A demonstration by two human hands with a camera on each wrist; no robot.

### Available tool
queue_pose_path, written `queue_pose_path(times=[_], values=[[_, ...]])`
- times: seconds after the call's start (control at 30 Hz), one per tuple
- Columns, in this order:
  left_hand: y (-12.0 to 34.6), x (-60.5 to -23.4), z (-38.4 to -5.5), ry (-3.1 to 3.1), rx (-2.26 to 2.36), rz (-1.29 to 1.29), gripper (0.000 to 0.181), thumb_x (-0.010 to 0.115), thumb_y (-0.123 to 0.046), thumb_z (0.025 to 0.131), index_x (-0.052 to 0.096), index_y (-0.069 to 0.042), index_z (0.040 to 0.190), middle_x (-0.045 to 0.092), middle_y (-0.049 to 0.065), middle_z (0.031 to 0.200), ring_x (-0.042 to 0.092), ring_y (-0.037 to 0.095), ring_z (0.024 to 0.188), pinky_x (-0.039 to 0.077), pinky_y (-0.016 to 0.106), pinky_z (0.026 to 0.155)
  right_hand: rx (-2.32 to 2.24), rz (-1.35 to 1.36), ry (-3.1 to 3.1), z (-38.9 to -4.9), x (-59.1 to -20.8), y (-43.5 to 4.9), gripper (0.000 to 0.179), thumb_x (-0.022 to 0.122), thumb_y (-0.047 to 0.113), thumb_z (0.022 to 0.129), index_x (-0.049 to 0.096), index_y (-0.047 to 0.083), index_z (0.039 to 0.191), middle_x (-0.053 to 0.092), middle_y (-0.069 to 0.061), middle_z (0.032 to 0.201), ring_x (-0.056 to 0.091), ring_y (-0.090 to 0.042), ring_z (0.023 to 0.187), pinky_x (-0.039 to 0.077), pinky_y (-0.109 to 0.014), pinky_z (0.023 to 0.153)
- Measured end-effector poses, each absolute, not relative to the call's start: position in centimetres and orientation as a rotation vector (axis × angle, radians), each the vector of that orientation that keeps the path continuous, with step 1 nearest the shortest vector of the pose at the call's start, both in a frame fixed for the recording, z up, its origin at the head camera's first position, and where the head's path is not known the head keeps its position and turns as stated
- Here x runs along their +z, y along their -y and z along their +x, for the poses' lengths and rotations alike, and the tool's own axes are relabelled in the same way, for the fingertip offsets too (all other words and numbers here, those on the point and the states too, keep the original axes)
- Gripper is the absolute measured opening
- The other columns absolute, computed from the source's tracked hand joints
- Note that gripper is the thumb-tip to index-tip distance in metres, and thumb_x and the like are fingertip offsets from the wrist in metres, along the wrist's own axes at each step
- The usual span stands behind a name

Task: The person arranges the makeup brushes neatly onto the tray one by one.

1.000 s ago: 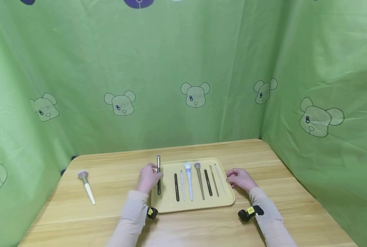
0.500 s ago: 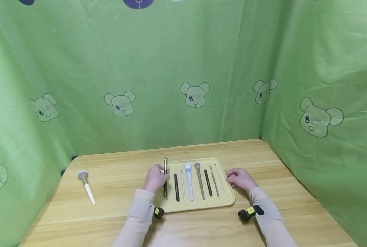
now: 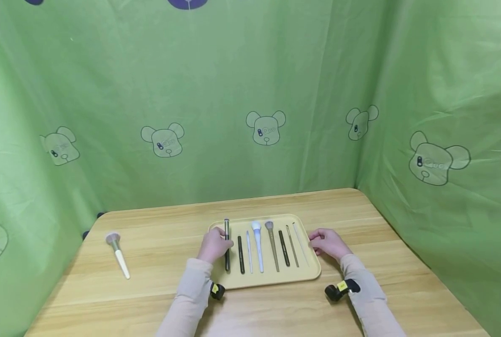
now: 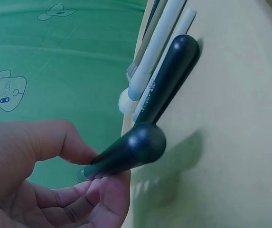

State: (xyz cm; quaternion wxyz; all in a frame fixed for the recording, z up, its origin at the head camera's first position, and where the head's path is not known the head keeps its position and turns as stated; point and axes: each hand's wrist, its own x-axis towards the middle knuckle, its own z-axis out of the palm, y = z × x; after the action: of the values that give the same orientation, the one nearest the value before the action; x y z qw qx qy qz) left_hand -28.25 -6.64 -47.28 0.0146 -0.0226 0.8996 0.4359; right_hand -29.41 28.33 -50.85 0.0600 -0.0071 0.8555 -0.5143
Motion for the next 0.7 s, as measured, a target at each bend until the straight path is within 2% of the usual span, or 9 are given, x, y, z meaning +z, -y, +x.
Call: queue_pose_path(times=[0.23,0.47,0.7], values=[[6.68,-47.53,-28.06,-2.772,1.352,-0.086,0.033,0.071,-0.006,0.078,0.058,0.006,0.105,0.065,0.014,0.088,0.057,0.014,0.057,0.049,0.024,0.053,-1.559,-0.038,-2.589,-29.35,-50.69,-28.33,0.031,0.064,0.002,0.081,0.058,-0.014,0.107,0.066,-0.011,0.084,0.061,-0.012,0.068,0.056,-0.025,0.06],[6.43,-47.62,-27.72,-2.746,1.333,-0.09,0.038,0.071,-0.003,0.078,0.057,0.008,0.112,0.066,0.017,0.09,0.055,0.012,0.05,0.049,0.022,0.049,-1.551,-0.028,-2.593,-29.35,-50.77,-28.34,0.032,0.065,0.003,0.081,0.059,-0.013,0.108,0.066,-0.012,0.084,0.061,-0.012,0.068,0.056,-0.026,0.06],[6.0,-47.73,-27.46,-2.774,1.277,-0.1,0.035,0.072,-0.003,0.078,0.057,0.008,0.109,0.064,0.015,0.086,0.055,0.014,0.052,0.048,0.023,0.048,-1.555,-0.037,-2.583,-29.39,-50.89,-28.37,0.033,0.065,0.004,0.081,0.059,-0.014,0.108,0.066,-0.012,0.084,0.06,-0.012,0.067,0.056,-0.026,0.06]])
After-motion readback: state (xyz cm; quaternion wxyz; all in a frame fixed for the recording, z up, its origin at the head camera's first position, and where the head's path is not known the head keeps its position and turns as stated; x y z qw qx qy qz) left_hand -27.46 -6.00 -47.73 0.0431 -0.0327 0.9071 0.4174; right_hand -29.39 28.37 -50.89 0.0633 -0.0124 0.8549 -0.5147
